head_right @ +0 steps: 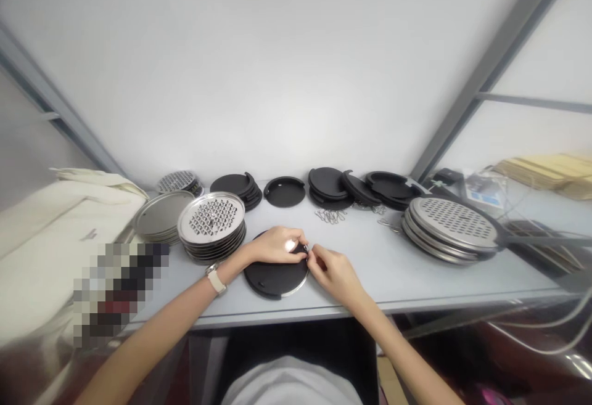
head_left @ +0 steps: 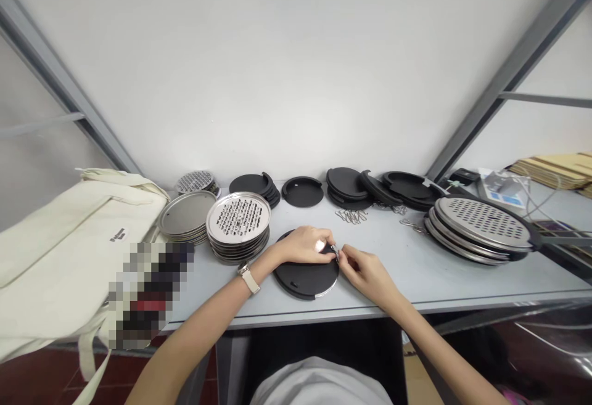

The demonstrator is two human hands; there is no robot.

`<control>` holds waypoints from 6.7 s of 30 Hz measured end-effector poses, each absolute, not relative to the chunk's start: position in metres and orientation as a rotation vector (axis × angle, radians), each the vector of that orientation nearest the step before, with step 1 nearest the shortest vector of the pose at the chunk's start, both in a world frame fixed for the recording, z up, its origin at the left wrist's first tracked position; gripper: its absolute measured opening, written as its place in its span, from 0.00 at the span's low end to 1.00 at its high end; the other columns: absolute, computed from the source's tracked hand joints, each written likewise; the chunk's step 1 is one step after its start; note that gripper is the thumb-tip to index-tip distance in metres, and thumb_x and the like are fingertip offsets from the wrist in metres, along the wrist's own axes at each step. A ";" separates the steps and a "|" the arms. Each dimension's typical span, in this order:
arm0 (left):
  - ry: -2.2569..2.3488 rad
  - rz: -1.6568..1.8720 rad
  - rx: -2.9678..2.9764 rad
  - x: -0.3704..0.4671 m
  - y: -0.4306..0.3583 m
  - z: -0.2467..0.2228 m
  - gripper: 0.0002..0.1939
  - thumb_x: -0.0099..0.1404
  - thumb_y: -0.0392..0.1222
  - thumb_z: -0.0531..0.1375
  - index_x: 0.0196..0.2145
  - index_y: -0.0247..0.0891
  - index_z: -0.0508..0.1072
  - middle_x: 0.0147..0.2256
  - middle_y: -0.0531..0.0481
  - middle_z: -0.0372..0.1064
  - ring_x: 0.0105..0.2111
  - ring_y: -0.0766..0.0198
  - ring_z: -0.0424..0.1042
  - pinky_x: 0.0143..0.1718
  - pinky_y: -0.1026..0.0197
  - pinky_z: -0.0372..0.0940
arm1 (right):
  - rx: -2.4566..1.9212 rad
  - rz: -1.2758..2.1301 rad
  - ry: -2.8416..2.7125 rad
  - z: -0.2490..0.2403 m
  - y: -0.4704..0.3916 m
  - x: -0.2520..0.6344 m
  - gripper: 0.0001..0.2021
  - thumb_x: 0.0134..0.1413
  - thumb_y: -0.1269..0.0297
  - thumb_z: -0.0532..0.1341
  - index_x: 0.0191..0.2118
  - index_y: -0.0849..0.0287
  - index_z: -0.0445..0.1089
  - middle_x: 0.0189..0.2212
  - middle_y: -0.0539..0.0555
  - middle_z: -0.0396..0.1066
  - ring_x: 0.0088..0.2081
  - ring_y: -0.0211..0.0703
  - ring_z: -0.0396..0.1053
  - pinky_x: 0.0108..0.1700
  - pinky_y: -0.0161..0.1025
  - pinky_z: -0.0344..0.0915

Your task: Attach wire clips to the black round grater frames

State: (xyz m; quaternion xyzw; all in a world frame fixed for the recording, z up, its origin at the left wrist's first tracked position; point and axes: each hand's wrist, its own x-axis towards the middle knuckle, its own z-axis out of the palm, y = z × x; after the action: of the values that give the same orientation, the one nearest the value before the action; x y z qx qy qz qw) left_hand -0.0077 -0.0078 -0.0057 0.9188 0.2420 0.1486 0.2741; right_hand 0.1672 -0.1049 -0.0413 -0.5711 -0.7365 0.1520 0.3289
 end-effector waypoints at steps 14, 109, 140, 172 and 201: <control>0.633 0.439 2.589 -0.007 -0.011 -0.003 0.13 0.59 0.44 0.60 0.43 0.44 0.68 0.30 0.56 0.69 0.30 0.65 0.70 0.31 0.66 0.59 | -1.515 0.425 -1.737 -0.039 -0.103 0.171 0.15 0.63 0.59 0.48 0.25 0.55 0.50 0.18 0.43 0.50 0.21 0.34 0.50 0.26 0.32 0.51; 0.723 0.431 2.613 -0.008 -0.012 0.000 0.16 0.60 0.49 0.59 0.45 0.45 0.66 0.30 0.57 0.70 0.30 0.62 0.70 0.31 0.64 0.59 | -1.502 0.464 -1.967 -0.038 -0.101 0.169 0.13 0.64 0.60 0.46 0.27 0.54 0.53 0.19 0.46 0.59 0.20 0.38 0.58 0.25 0.34 0.53; 0.702 0.389 2.709 -0.009 -0.012 -0.002 0.12 0.59 0.46 0.58 0.40 0.41 0.65 0.37 0.53 0.73 0.36 0.59 0.72 0.34 0.62 0.61 | -1.520 0.544 -1.907 -0.039 -0.101 0.170 0.15 0.64 0.58 0.47 0.26 0.55 0.50 0.19 0.43 0.52 0.21 0.34 0.52 0.27 0.32 0.50; 0.684 0.344 2.655 -0.007 -0.011 0.001 0.12 0.57 0.44 0.59 0.40 0.41 0.66 0.36 0.54 0.72 0.34 0.61 0.72 0.32 0.65 0.59 | -1.429 0.553 -1.981 -0.037 -0.103 0.169 0.14 0.63 0.62 0.49 0.25 0.56 0.54 0.18 0.44 0.54 0.20 0.34 0.52 0.24 0.32 0.52; 0.673 0.332 2.644 -0.008 -0.011 0.000 0.12 0.57 0.45 0.59 0.39 0.42 0.66 0.33 0.54 0.71 0.33 0.62 0.71 0.31 0.64 0.60 | -1.457 0.587 -1.990 -0.038 -0.100 0.170 0.14 0.63 0.60 0.47 0.25 0.56 0.51 0.18 0.44 0.52 0.21 0.34 0.51 0.25 0.32 0.51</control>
State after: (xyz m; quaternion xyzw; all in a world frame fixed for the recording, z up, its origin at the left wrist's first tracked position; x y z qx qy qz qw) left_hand -0.0082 -0.0108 0.0005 0.9435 0.2401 0.1186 0.1953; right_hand 0.1700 -0.0997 -0.0383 -0.5486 -0.7492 0.2209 0.2983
